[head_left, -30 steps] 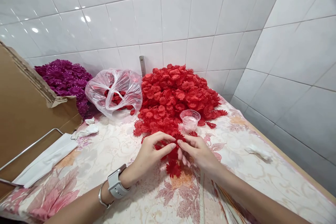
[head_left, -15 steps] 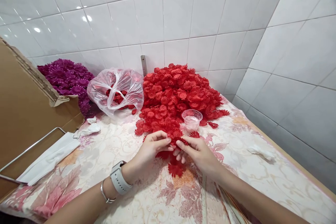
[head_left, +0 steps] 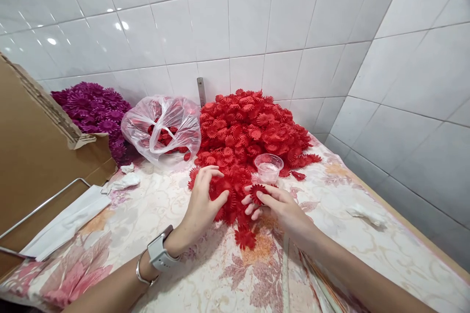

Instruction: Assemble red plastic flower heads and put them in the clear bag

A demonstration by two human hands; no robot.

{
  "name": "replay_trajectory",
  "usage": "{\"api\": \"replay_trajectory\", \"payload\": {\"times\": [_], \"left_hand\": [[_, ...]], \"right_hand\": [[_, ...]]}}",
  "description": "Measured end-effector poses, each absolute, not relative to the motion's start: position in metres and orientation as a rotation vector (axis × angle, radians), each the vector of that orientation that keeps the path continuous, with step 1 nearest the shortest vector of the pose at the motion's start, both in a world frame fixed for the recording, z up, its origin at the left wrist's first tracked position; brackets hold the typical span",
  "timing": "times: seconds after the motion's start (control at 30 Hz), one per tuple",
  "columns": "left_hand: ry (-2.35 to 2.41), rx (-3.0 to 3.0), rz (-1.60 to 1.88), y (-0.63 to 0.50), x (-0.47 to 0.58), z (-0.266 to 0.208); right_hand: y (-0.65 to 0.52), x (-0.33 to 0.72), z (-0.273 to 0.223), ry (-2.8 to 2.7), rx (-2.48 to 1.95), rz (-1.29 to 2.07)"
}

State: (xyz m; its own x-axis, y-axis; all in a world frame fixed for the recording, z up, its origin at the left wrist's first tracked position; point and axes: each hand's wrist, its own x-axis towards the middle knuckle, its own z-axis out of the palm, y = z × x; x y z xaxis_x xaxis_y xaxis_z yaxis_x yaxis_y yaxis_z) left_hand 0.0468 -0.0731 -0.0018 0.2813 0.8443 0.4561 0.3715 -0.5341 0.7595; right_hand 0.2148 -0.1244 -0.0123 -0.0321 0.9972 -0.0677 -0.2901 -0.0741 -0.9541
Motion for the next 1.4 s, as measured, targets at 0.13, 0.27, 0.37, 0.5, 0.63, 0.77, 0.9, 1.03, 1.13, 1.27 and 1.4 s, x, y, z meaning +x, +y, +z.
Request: {"api": "replay_trajectory", "payload": {"times": [0.13, 0.27, 0.37, 0.5, 0.63, 0.77, 0.9, 1.03, 1.13, 1.27, 1.4], "left_hand": [[0.954, 2.214, 1.161, -0.087, 0.051, 0.006], [0.858, 2.131, 0.919, -0.094, 0.056, 0.006], [0.902, 1.984, 0.881, -0.095, 0.058, -0.001], [0.879, 1.706, 0.787, -0.094, 0.061, -0.006], [0.854, 1.400, 0.775, -0.089, 0.060, -0.003], [0.833, 1.270, 0.871, -0.086, 0.060, 0.000], [0.833, 1.284, 1.020, -0.084, 0.059, -0.003], [0.949, 1.321, 1.282, -0.072, 0.050, -0.003], [1.056, 1.723, 1.308, -0.065, 0.043, 0.000], [0.965, 2.120, 1.134, -0.075, 0.046, 0.003], [0.846, 1.985, 0.853, -0.091, 0.055, 0.002]], "right_hand": [[-0.125, 0.211, -0.016, -1.053, -1.082, 1.384], [-0.129, 0.210, -0.017, -1.161, -1.176, 1.361], [-0.132, 0.210, -0.018, -1.247, -1.278, 1.236], [-0.133, 0.209, -0.020, -1.341, -1.316, 1.011], [-0.131, 0.211, -0.016, -1.369, -1.253, 1.085], [-0.127, 0.211, -0.015, -1.218, -1.118, 1.289], [-0.124, 0.211, -0.017, -1.037, -1.014, 1.312], [-0.122, 0.218, -0.015, -0.874, -1.019, 1.191], [-0.122, 0.220, -0.012, -0.951, -1.056, 1.174], [-0.124, 0.214, -0.014, -1.072, -1.086, 1.296], [-0.129, 0.209, -0.019, -1.111, -1.162, 1.321]]}}
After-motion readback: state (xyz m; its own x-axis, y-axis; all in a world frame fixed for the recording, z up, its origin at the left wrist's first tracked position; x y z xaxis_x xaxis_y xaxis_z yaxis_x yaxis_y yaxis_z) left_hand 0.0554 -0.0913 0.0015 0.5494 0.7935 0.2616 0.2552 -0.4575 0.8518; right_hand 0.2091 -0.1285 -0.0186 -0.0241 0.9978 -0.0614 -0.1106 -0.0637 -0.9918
